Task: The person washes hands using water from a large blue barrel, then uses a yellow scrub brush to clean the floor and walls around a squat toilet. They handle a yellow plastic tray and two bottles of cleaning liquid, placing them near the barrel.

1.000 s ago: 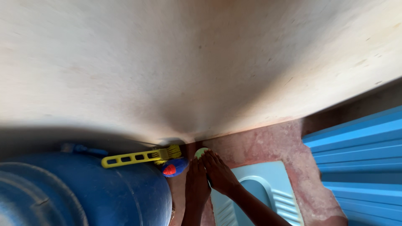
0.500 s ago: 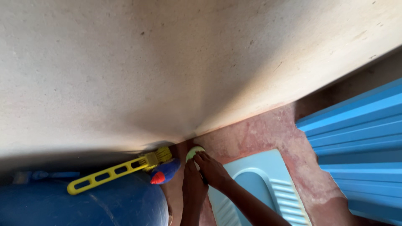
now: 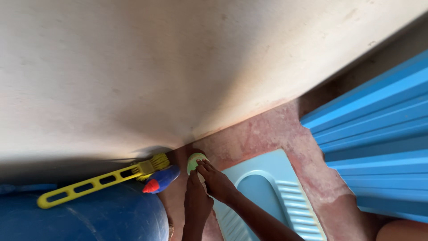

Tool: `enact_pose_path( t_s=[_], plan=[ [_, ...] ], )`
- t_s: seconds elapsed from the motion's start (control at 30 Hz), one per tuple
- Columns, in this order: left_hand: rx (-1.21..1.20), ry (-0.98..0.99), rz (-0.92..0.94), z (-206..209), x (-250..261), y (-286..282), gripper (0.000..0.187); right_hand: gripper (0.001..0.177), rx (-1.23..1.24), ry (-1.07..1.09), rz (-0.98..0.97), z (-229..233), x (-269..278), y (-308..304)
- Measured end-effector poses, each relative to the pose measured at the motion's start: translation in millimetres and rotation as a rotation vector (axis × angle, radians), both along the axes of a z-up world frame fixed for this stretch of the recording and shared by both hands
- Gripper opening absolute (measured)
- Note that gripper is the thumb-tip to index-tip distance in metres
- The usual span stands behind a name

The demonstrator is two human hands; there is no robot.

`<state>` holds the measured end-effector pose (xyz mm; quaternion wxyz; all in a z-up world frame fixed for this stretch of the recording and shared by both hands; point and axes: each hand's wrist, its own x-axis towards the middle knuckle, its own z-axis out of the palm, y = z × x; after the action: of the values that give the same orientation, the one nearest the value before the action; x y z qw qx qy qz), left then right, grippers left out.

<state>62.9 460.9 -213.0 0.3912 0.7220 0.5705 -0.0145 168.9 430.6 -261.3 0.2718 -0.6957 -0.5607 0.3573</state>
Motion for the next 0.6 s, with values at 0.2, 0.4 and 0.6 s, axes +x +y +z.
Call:
enact_pose_path(
  t_s=[0.2, 0.4, 0.6],
  plan=[
    [0.044, -0.102, 0.000, 4, 15, -25, 0.068, 0.063, 0.020, 0.032, -0.067, 3, 11, -36],
    [0.075, -0.191, 0.004, 14, 28, -68, 0.074, 0.065, -0.057, 0.047, -0.115, 20, 26, -90],
    [0.023, -0.257, 0.061, 20, 26, -126, 0.074, 0.064, -0.019, -0.050, -0.028, 31, 27, -153]
  ],
)
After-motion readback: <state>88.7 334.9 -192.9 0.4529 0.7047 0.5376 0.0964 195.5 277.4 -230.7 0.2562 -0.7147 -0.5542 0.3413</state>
